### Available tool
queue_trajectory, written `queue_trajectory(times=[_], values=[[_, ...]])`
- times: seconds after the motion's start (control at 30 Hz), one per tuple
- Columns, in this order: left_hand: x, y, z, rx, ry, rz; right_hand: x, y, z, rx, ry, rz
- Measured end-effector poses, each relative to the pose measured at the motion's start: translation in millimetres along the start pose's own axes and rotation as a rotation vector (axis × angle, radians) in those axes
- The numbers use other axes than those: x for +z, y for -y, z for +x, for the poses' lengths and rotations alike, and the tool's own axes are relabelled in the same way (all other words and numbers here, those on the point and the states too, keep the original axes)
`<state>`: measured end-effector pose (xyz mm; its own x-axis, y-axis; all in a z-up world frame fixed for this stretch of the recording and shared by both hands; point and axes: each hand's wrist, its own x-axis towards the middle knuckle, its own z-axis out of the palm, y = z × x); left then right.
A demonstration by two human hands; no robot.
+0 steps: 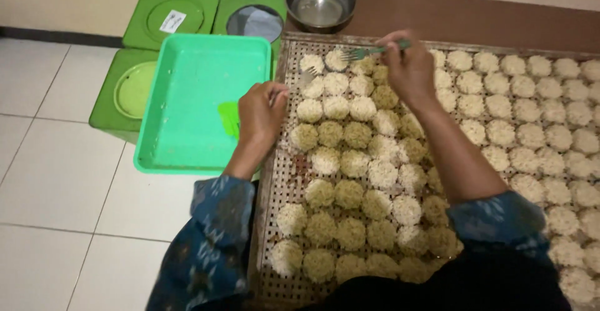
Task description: The person uses two forks to pick up and arrange small, round, textured food balls on a perforated metal tray. They occasionally use a green spatula to scrape residue from a green tray and place it onto the food balls.
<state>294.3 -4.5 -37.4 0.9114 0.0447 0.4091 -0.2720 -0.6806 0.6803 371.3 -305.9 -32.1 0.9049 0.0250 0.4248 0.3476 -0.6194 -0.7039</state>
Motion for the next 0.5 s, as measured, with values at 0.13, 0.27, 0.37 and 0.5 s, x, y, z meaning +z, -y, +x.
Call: queue_trajectory(times=[0.13,0.27,0.37,0.5], values=[[31,2,25,-0.083,0.062,-0.163,25,-5,9,0.045,0.001,0.02],[61,19,43,-0.236,0.084,-0.043,41,-28,18,0.005,-0.079,-0.086],[75,18,47,-0.227,0.087,-0.053,34,-33,17,-0.01,-0.06,-0.11],[81,9,52,-0.181,0.102,-0.105,27,-13,9,0.021,-0.092,-0.017]])
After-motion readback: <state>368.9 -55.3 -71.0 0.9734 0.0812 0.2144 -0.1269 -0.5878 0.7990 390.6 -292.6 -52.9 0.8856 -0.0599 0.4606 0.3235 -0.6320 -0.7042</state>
